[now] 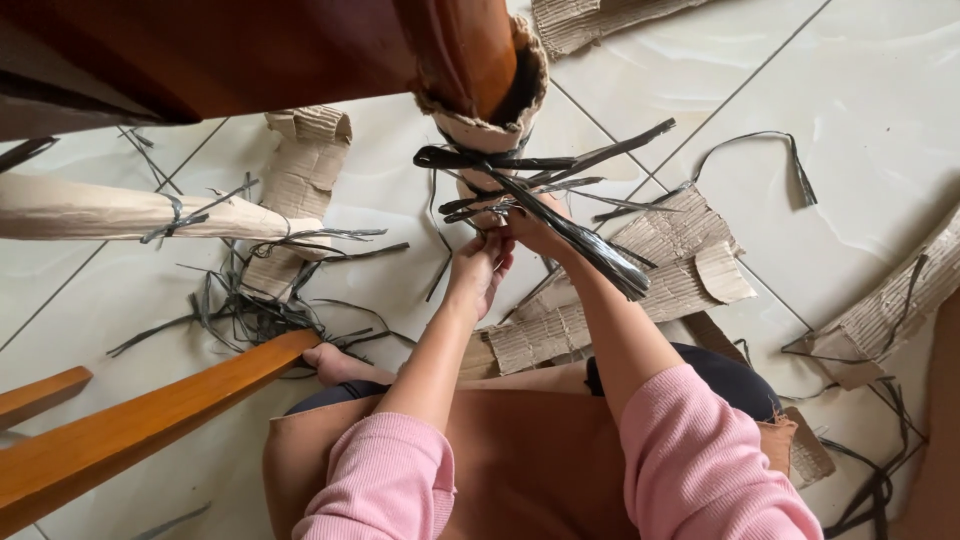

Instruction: Wrapping furniture legs with cardboard and securing them with plastic ties.

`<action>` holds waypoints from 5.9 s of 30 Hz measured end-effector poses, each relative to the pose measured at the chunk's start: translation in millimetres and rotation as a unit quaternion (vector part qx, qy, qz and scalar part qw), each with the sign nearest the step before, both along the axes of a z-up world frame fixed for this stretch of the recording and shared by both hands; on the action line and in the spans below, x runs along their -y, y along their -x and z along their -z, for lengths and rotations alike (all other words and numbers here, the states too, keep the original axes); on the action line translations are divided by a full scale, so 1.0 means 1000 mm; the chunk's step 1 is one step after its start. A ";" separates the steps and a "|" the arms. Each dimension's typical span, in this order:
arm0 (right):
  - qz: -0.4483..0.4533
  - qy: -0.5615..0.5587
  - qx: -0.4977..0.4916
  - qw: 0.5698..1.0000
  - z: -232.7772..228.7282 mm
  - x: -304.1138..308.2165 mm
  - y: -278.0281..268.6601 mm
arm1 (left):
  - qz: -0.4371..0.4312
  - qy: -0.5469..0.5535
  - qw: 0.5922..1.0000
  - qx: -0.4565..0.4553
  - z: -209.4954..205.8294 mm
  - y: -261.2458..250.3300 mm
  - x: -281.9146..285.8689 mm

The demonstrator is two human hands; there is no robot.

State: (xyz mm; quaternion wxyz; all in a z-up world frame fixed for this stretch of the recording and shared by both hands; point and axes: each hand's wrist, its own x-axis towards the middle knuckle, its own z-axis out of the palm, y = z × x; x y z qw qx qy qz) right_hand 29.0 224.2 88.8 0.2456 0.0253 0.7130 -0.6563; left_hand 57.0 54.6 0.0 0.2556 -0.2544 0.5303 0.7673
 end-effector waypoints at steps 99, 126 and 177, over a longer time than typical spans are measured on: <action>-0.042 -0.432 -0.161 0.886 0.036 0.056 -0.082 | 0.083 0.295 0.945 -0.113 -0.027 -0.003 0.019; 0.121 -0.243 0.064 0.960 0.101 0.017 -0.069 | 0.022 0.123 0.987 -0.099 0.004 -0.011 0.029; 0.261 -0.094 0.002 0.961 0.083 0.038 -0.055 | 0.299 0.458 0.824 -0.148 0.030 0.021 0.050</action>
